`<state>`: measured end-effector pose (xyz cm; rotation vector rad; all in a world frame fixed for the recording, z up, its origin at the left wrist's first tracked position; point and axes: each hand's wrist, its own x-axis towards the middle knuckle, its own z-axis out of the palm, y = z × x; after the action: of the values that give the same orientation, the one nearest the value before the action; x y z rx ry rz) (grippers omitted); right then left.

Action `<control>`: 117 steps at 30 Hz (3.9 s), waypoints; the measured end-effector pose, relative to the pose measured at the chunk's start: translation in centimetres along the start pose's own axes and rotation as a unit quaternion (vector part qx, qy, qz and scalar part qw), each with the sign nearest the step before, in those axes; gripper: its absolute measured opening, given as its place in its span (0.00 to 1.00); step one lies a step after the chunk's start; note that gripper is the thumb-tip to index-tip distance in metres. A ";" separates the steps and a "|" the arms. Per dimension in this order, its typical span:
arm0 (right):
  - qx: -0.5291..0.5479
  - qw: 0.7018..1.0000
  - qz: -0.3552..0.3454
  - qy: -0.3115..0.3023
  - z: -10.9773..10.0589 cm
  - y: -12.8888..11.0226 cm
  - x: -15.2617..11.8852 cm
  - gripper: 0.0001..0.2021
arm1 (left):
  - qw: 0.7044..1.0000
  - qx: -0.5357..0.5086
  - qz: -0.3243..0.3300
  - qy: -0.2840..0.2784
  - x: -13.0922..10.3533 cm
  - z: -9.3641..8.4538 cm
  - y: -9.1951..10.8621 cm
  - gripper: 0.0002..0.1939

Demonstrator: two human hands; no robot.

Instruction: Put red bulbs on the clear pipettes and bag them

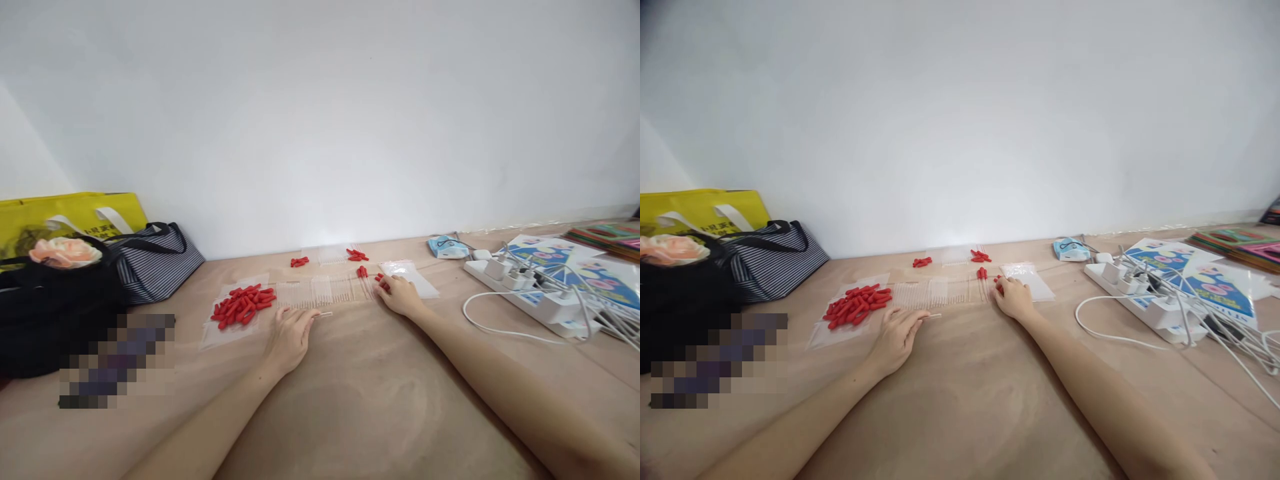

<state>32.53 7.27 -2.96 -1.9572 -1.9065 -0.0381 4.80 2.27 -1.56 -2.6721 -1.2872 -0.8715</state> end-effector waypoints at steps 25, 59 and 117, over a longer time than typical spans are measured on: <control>0.323 0.908 -0.264 0.018 0.3 -7.6 -5.5 0.06 | 1.000 0.002 0.012 -0.015 0.0 0.0 0.1 0.08; 0.383 0.875 -0.297 0.006 -0.1 -7.6 -6.1 0.06 | 0.991 -0.024 0.131 0.014 -0.3 0.2 -0.4 0.19; 0.712 0.691 -0.021 -0.118 0.9 -9.3 -5.9 0.13 | 0.996 -0.033 0.067 0.043 -0.2 -0.1 0.6 0.13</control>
<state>22.95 1.75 -3.02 -0.7724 -1.2275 1.3098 5.07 1.72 -1.52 -2.6998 -1.0667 -1.0142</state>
